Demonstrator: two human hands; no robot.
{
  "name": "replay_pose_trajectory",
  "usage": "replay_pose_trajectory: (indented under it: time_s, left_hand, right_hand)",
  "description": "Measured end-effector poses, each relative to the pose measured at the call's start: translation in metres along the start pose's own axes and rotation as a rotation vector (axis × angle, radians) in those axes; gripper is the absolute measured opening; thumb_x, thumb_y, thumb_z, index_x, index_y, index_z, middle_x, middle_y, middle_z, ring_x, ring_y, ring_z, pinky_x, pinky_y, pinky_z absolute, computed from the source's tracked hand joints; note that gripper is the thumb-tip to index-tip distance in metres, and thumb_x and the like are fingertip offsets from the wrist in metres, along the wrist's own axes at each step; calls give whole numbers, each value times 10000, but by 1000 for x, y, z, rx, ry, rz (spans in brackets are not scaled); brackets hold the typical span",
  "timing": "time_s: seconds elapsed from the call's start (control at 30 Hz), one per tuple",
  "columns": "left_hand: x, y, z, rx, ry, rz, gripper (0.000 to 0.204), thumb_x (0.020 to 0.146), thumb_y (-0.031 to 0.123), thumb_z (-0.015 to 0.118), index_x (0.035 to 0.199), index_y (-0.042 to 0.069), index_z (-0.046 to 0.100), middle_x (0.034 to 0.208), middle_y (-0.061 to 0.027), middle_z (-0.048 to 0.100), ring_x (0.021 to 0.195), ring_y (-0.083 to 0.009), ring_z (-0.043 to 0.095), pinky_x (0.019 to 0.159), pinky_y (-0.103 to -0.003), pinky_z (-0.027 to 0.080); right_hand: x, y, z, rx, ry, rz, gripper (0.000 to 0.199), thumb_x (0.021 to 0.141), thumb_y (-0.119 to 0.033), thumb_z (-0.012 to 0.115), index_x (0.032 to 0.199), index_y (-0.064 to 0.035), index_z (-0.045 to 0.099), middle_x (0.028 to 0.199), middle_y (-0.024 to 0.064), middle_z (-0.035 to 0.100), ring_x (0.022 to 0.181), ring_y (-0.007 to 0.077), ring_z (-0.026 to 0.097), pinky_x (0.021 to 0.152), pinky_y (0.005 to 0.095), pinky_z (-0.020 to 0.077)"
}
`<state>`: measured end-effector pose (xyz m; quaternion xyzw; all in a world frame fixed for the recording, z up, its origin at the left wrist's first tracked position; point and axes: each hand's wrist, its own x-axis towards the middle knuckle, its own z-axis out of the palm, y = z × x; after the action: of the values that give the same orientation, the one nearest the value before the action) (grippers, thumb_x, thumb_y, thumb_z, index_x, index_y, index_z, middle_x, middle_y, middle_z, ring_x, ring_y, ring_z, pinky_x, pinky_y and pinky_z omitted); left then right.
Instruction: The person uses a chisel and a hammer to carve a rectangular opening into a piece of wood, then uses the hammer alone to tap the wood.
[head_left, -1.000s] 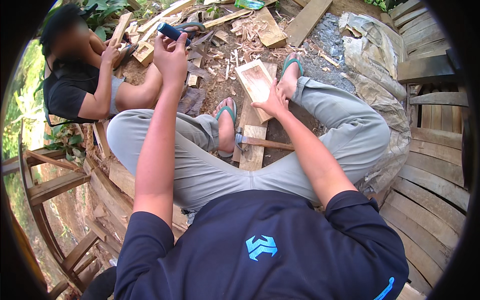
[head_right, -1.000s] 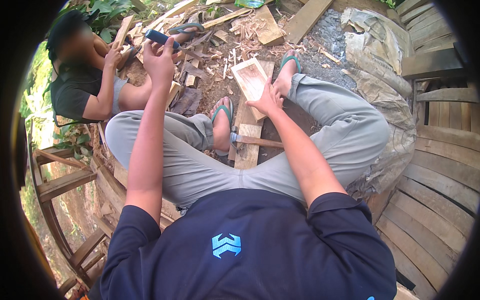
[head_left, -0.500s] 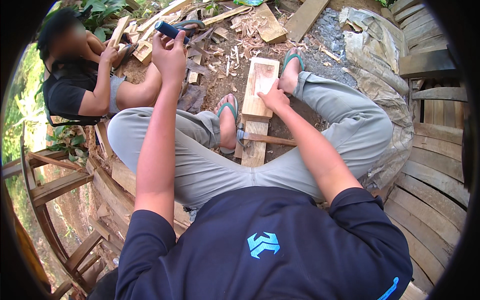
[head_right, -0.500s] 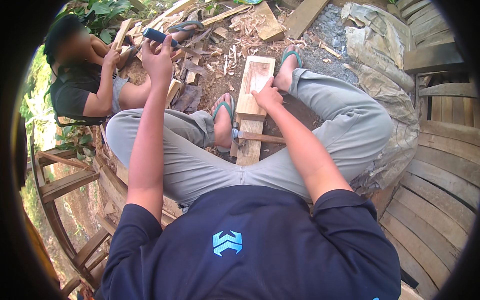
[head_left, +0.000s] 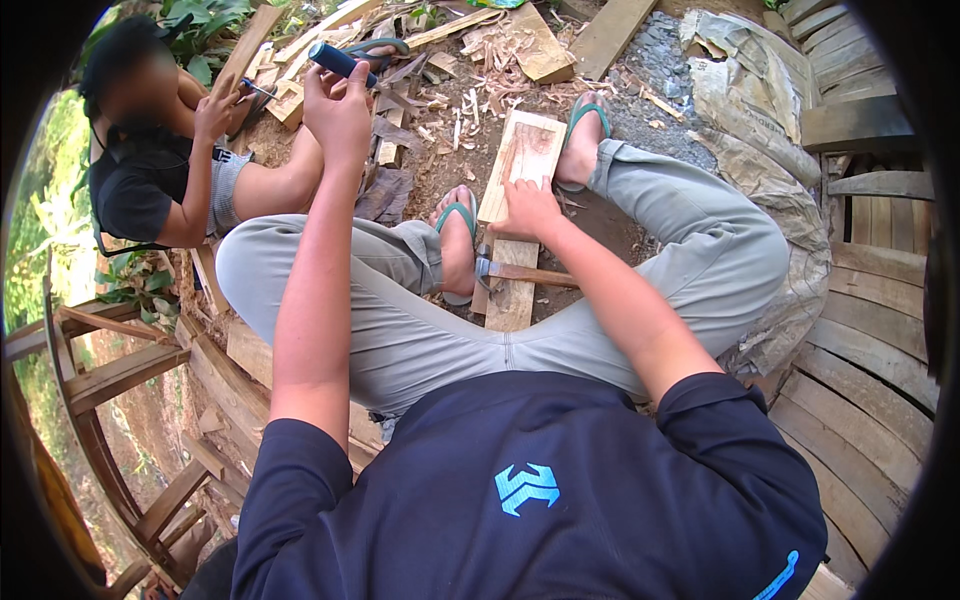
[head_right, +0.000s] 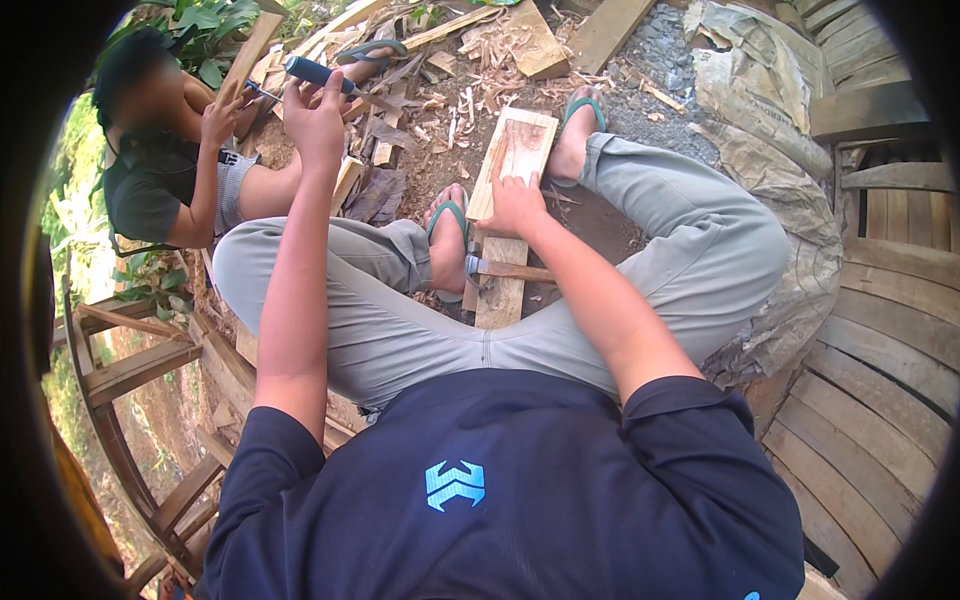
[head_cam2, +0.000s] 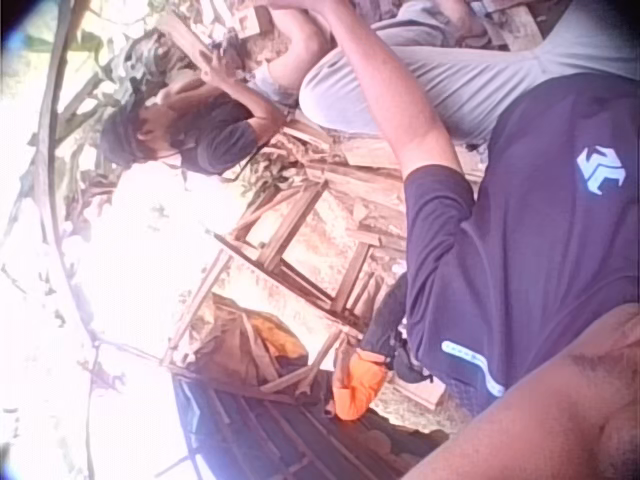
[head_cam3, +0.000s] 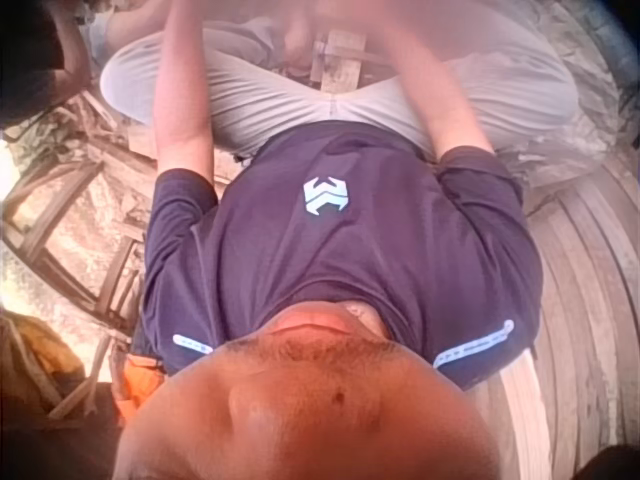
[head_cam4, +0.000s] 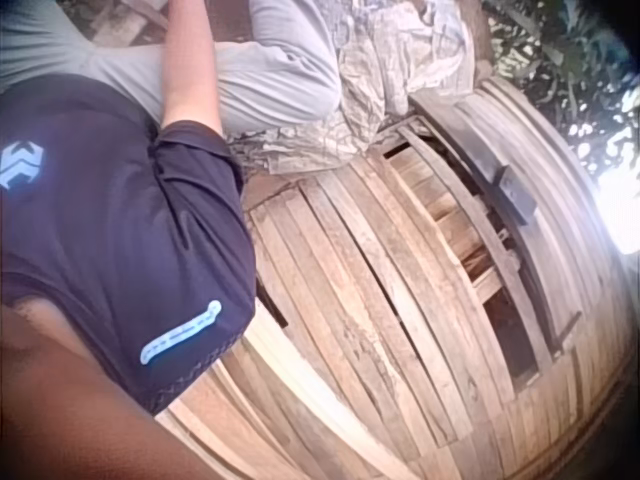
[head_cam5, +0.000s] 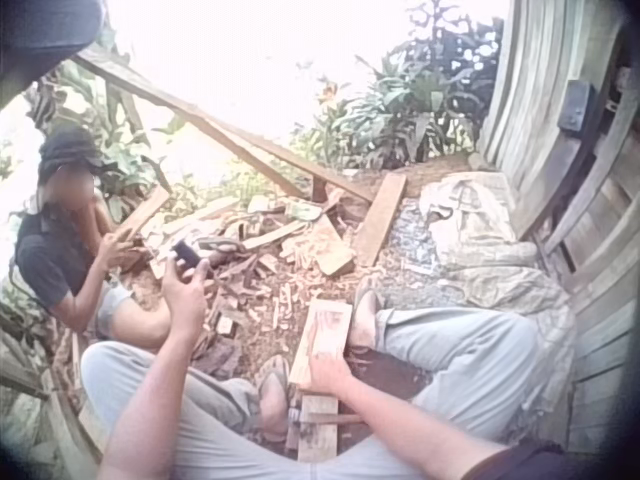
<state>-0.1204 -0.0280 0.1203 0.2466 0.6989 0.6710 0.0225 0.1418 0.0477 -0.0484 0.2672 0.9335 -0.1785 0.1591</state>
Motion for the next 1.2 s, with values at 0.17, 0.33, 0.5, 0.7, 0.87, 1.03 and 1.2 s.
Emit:
replay_pose_trajectory:
  time_s: [0.17,0.33,0.5,0.7,0.87,1.03,1.2]
  left_hand:
    - [-1,5,5,-23,-6,22,319,909,125,780,1126,-3,584,985,-85,710,740,-114,663,530,-254,531]
    - [1,5,-2,25,-52,-10,367,929,155,764,1189,1,556,1068,-112,680,834,-146,687,587,-266,590]
    - [0,3,3,-47,-9,13,328,907,133,782,1136,4,585,1008,-92,711,781,-135,698,527,-255,548]
    - [2,-2,2,-3,-6,27,334,907,143,783,1137,1,587,1028,-101,714,795,-139,705,544,-260,562]
    - [0,3,3,-27,-27,9,329,909,145,782,1129,-2,588,1033,-106,716,793,-140,706,555,-252,557]
    - [0,1,5,-8,-30,23,320,912,142,779,1124,-2,588,1029,-104,714,791,-136,704,558,-250,556]
    - [0,4,-1,15,-25,17,341,921,142,768,1155,-7,569,1053,-112,699,844,-155,708,581,-262,582]
  right_hand:
    - [2,7,11,20,5,-45,969,690,-422,867,1417,44,428,1222,199,602,1230,360,570,1099,483,435]
    - [-2,6,4,4,5,-100,853,676,-429,886,1292,41,530,1213,214,613,1193,361,596,997,427,531]
    - [12,18,-4,111,-150,-157,903,750,-564,765,1390,30,536,1232,276,615,1168,417,604,1032,459,490]
    - [22,19,1,188,-192,-39,557,960,-423,556,1277,30,623,1242,241,635,1184,396,608,1040,448,477]
    - [21,25,22,-104,233,-92,518,1035,-425,430,1234,-6,661,1369,209,598,1285,340,565,1140,524,352]
    - [23,40,46,-100,227,-102,558,1056,-460,388,1196,-13,692,1429,192,566,1303,327,555,1166,608,268]
    - [19,40,-2,-29,-54,-144,534,1047,-433,420,1018,-24,762,1094,192,723,1110,345,663,1129,559,365]
